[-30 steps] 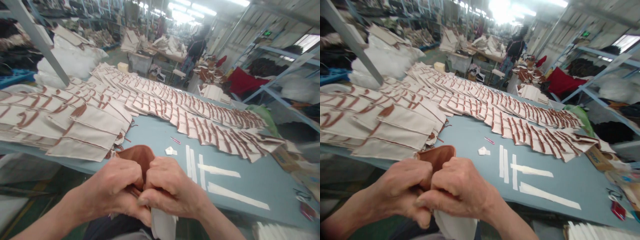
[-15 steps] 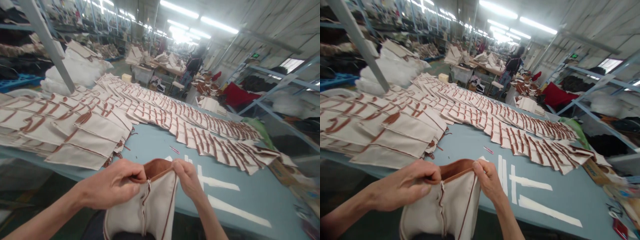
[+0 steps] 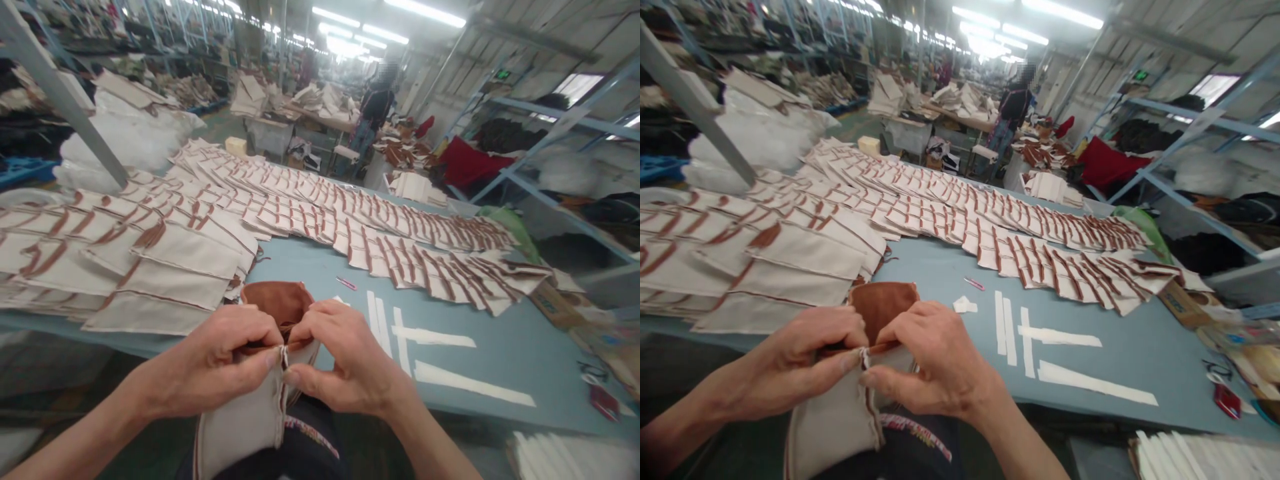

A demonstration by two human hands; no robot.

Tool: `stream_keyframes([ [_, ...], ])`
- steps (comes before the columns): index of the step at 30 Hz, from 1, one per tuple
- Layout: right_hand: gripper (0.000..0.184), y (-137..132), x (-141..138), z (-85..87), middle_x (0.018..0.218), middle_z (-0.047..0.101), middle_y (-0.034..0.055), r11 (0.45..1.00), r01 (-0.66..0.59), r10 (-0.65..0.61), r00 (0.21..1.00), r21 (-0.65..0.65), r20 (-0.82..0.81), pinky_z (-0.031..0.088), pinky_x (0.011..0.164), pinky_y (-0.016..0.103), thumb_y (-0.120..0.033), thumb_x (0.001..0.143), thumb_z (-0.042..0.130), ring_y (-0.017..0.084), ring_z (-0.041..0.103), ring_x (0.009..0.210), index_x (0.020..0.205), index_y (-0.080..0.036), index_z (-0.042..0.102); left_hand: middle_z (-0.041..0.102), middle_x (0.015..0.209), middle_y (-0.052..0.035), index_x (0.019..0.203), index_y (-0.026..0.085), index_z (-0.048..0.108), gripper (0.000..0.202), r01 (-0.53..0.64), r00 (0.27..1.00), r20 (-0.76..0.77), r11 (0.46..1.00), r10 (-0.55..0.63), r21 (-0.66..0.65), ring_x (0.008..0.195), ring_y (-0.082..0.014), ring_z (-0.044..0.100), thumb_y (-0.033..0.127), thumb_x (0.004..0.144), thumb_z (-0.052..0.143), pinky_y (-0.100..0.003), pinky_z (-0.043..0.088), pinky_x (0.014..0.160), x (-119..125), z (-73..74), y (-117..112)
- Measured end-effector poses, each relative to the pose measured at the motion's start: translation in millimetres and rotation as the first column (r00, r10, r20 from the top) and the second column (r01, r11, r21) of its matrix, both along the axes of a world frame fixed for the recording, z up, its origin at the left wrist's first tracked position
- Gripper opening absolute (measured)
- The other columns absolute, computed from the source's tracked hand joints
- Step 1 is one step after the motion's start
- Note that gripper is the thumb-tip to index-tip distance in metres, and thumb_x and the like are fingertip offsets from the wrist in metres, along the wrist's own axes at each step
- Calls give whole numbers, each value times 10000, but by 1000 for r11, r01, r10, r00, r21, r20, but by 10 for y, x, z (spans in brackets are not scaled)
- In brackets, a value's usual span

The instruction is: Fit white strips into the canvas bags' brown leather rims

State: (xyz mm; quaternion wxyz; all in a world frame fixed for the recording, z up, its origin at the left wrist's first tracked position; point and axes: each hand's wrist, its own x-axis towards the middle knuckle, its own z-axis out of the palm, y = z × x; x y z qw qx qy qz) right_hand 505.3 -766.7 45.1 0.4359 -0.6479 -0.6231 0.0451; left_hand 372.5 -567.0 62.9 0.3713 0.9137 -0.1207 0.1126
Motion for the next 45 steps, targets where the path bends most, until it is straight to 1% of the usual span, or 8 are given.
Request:
stream_keyframes([
  [6,144,57,-87,-4,852,731,21,1000,-6,6,998,-9,-60,482,787,321,-337,1037,666,188,649,799,948,-229,629,637,744,40,836,219,603,245,34,997,61,994,-40,106,686,-140,569,126,1038,502,-285,388,682,-106,32,15],
  [9,116,61,-89,-34,845,721,14,1000,-11,10,997,-13,-81,477,776,316,-295,1015,673,183,636,782,936,-233,616,662,805,25,893,227,606,225,39,999,6,990,-40,137,730,-167,580,153,1059,473,-309,385,689,-149,53,-3],
  [16,171,73,-131,-114,836,711,-8,999,-20,13,975,-28,-223,464,774,292,-308,1034,643,156,626,761,885,-233,605,640,811,28,840,224,581,266,25,991,-129,1000,-25,1,769,-155,604,210,1070,448,-248,451,730,-143,42,16],
  [19,129,76,-174,-96,834,727,5,998,49,-54,981,-35,-185,465,757,300,-286,998,652,164,634,752,886,-229,623,650,820,19,818,212,598,298,27,990,-138,999,-29,-19,779,-147,609,222,1071,441,-239,453,737,-124,44,37],
  [24,24,115,-235,-35,827,754,23,989,147,-145,986,25,-80,480,743,320,-215,913,634,187,664,752,895,-223,648,592,654,58,755,205,627,314,-20,985,-172,1000,21,8,601,-111,540,216,1032,480,-256,360,590,-101,92,20],
  [31,87,154,-282,10,826,779,30,982,173,-176,984,75,28,496,730,333,-169,838,617,205,688,750,892,-230,649,531,617,63,750,203,638,335,-62,975,-215,998,57,-15,572,-107,482,242,1046,484,-281,297,564,-162,60,-4],
  [41,88,149,-316,-55,709,726,-9,989,143,-139,986,48,-89,463,676,289,-217,862,665,160,649,648,783,-233,631,375,621,61,671,206,484,414,-3,939,-340,985,-57,-174,568,-108,370,318,1064,420,-252,301,541,-137,149,18],
  [45,116,116,-337,-23,702,723,-17,990,142,-140,979,7,-147,459,684,284,-202,846,705,150,635,637,760,-228,632,546,649,51,724,193,615,426,25,929,-355,978,-99,-208,606,-114,474,401,1082,517,-234,357,579,-145,137,50],
])
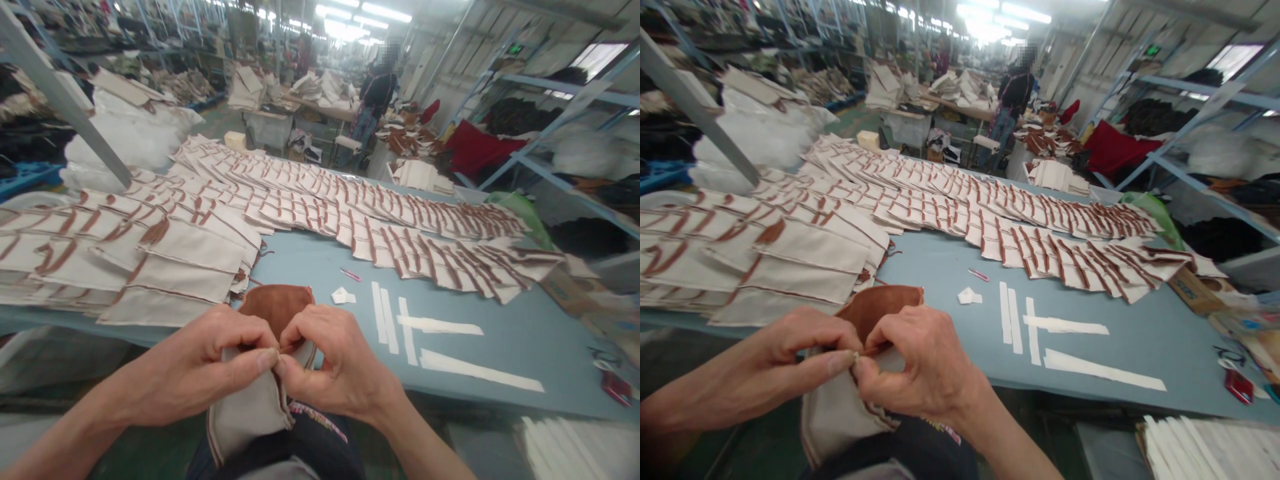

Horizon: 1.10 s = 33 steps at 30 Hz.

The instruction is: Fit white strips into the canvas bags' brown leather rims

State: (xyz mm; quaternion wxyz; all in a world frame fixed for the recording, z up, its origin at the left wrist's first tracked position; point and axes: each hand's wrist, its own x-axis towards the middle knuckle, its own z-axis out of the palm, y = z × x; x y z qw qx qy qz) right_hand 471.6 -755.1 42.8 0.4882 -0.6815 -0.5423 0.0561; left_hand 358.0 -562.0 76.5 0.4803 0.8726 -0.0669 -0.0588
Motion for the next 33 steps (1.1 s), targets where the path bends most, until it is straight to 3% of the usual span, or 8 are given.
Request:
stream_keyframes([
  [2,119,-24,25,18,728,732,-18,999,-14,12,999,-43,-43,468,703,280,-199,861,729,149,641,657,777,-226,650,636,687,36,791,189,706,384,8,1000,-27,1000,-8,-10,630,-123,525,421,1068,576,-228,377,586,6,-27,26],
  [7,85,-81,121,-44,863,783,1,992,-108,95,982,-72,-166,521,746,255,-265,979,728,147,692,756,914,-216,705,583,648,37,795,180,697,426,37,996,-79,996,-44,-80,597,-122,481,455,1082,543,-228,347,544,49,-121,89],
  [12,80,-98,126,-88,880,810,28,993,-110,109,994,32,8,565,773,275,-247,1042,681,160,735,775,971,-220,707,614,662,37,775,189,691,375,27,997,-70,998,-30,-48,607,-123,514,392,1065,566,-222,379,564,44,-126,105],
  [16,105,-86,113,-41,938,848,48,989,-120,105,980,81,167,595,811,295,-170,1060,646,182,781,845,979,-216,695,712,768,33,835,212,722,285,24,1000,8,1000,-24,5,693,-130,612,316,1068,594,-219,445,662,-5,-128,108],
  [26,312,-105,58,50,796,799,43,996,-11,49,911,-93,409,519,682,345,-196,1136,514,196,739,730,881,-184,694,742,862,47,945,253,744,216,0,994,104,994,-11,105,809,-134,657,276,1104,600,-219,452,775,-51,-237,63],
  [33,316,-45,59,12,669,737,5,993,88,-38,872,-81,489,414,584,327,-154,1059,535,169,689,619,779,-202,673,747,878,50,959,248,748,245,-12,996,91,996,4,88,817,-130,662,288,1122,570,-210,455,776,-45,-285,74],
])
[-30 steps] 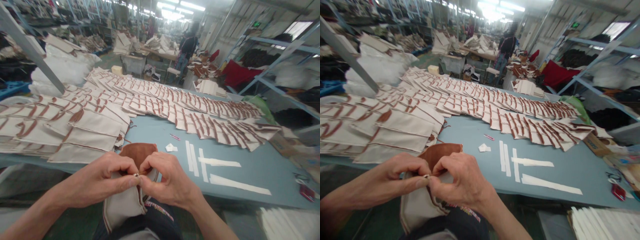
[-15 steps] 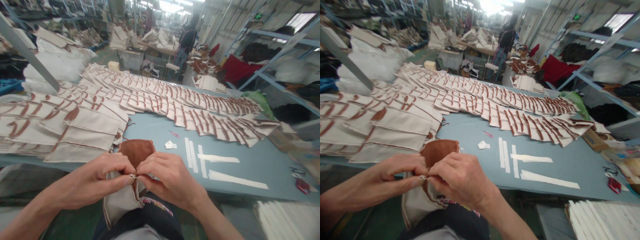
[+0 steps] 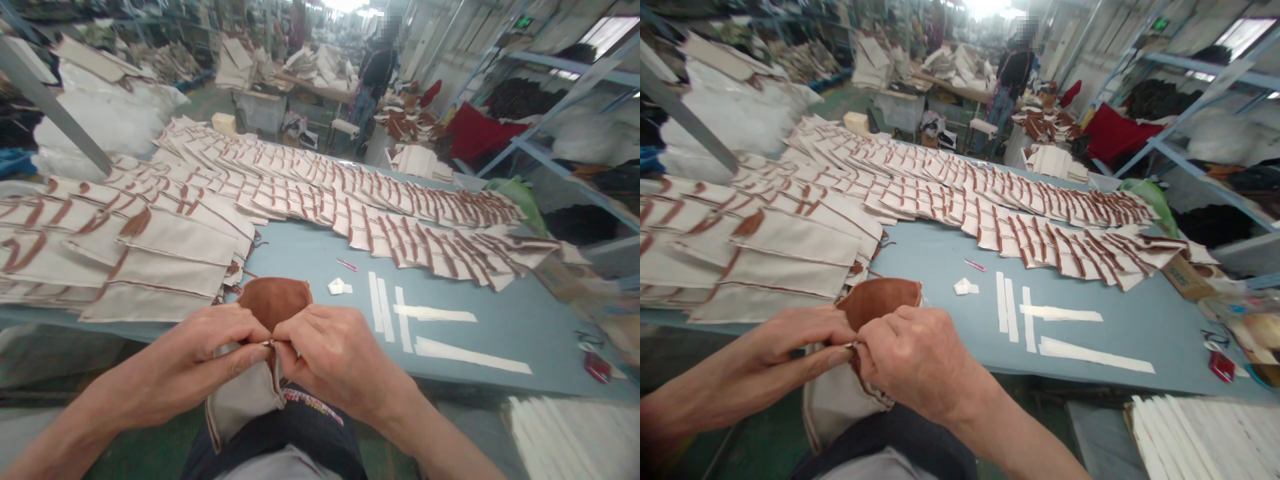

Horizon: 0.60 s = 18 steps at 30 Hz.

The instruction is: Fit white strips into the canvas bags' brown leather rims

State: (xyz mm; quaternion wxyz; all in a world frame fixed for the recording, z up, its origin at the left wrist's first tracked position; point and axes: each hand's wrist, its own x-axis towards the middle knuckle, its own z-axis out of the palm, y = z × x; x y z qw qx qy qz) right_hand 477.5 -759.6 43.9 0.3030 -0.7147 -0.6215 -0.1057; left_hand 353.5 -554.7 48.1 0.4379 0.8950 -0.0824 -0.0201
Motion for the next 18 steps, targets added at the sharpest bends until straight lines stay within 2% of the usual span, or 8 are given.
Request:
stream_keyframes([
  [3,207,19,40,-25,699,772,6,1000,-22,22,995,-5,-96,410,597,299,-119,962,589,159,702,613,803,-190,702,734,868,58,940,241,739,265,9,1000,-20,1000,-9,-10,816,-119,660,274,1122,550,-194,452,779,-12,-3,12],
  [6,125,53,99,-16,720,788,-4,995,-79,62,963,-55,-264,392,601,270,-118,865,630,147,696,618,831,-197,722,720,825,65,871,227,716,281,-9,1000,-20,1000,9,-16,772,-109,651,263,1096,551,-186,447,737,-4,14,-2],
  [9,103,119,162,6,720,770,-14,979,-153,77,893,-136,-444,380,618,250,-133,827,630,134,669,635,806,-202,704,654,708,73,757,212,656,309,-57,998,-37,998,57,-8,666,-102,590,252,1048,561,-196,415,641,23,13,-16],
  [12,97,191,213,12,660,674,-57,953,-233,75,800,-193,-595,347,610,234,-124,822,630,96,576,579,784,-197,680,578,648,74,710,208,611,323,-63,995,-85,998,61,-13,612,-105,522,267,1020,543,-212,381,586,37,-18,1],
  [15,99,238,242,6,614,564,-96,932,-302,93,735,-201,-672,317,610,229,-105,823,646,69,474,536,778,-191,666,535,628,71,693,207,577,311,-64,988,-139,998,60,-24,596,-110,488,282,989,521,-223,367,575,30,-45,27],
  [18,106,258,250,12,620,536,-96,916,-324,97,748,-235,-656,291,613,241,-111,859,653,70,443,543,786,-188,659,498,613,69,668,208,537,287,-82,978,-192,997,78,-13,591,-112,464,290,942,514,-230,352,568,35,-44,24],
])
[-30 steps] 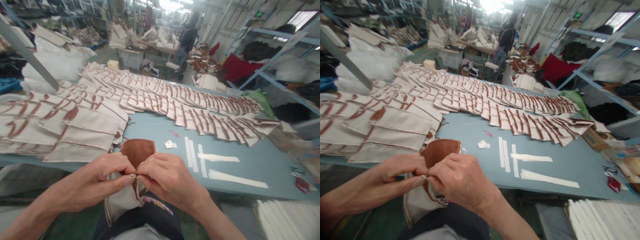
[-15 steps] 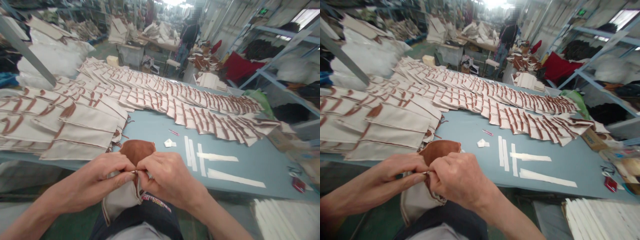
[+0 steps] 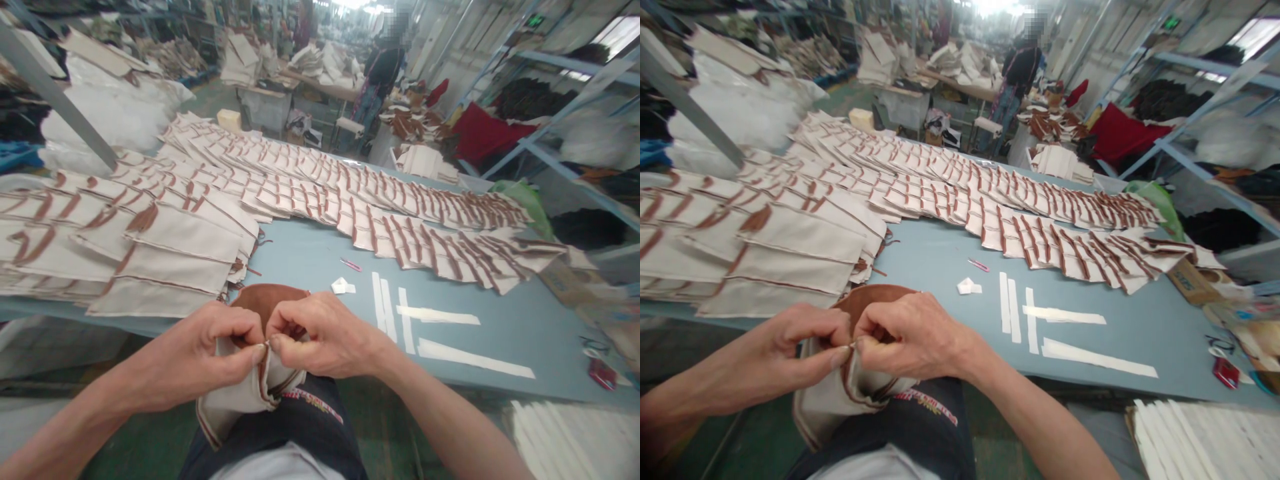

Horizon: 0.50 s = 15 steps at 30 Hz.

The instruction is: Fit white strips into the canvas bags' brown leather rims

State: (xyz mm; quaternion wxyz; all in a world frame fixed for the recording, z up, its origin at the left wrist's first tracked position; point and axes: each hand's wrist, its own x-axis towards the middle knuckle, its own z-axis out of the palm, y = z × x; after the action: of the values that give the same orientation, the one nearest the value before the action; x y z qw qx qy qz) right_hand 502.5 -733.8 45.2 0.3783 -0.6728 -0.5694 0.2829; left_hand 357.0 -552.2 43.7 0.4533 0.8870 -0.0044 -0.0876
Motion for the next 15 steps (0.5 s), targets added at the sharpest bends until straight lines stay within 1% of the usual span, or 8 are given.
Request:
stream_keyframes([
  [2,115,4,-3,13,642,564,-79,1000,-11,13,996,-19,85,272,615,258,-124,897,650,84,460,567,804,-189,663,457,604,66,644,214,490,280,-24,999,-27,999,25,35,594,-114,440,300,910,493,-236,330,560,21,11,-19],
  [4,126,2,-9,27,675,621,-52,999,-14,21,978,-36,207,265,627,279,-138,938,645,107,497,610,826,-190,671,417,604,63,632,220,443,261,-47,998,-38,995,50,83,598,-114,421,304,878,467,-243,304,554,50,18,-43],
  [7,141,-9,-23,44,749,718,6,997,3,29,919,-78,393,250,641,319,-172,999,632,150,560,670,871,-185,691,379,596,63,628,224,408,242,-71,997,-14,978,75,195,581,-112,407,304,852,455,-264,256,546,91,11,-75],
  [9,151,-24,-34,42,809,766,45,994,17,34,886,-106,463,250,649,338,-187,1031,616,172,607,701,912,-176,708,380,571,62,621,226,406,247,-84,996,21,957,82,279,552,-113,401,299,854,446,-287,221,542,104,-2,-96],
  [12,161,-57,-45,3,877,800,81,994,32,19,881,-100,472,309,690,338,-182,1058,596,193,667,759,973,-158,729,431,548,54,619,223,461,265,-85,996,61,934,68,348,520,-119,428,294,873,438,-301,212,543,104,-23,-128],
  [15,145,-90,-39,-68,918,809,88,997,56,-30,919,-53,394,370,752,323,-181,1064,609,203,701,829,990,-159,731,496,555,48,650,208,555,275,-91,991,125,926,48,366,512,-118,463,275,898,456,-284,242,541,104,-34,-152],
])
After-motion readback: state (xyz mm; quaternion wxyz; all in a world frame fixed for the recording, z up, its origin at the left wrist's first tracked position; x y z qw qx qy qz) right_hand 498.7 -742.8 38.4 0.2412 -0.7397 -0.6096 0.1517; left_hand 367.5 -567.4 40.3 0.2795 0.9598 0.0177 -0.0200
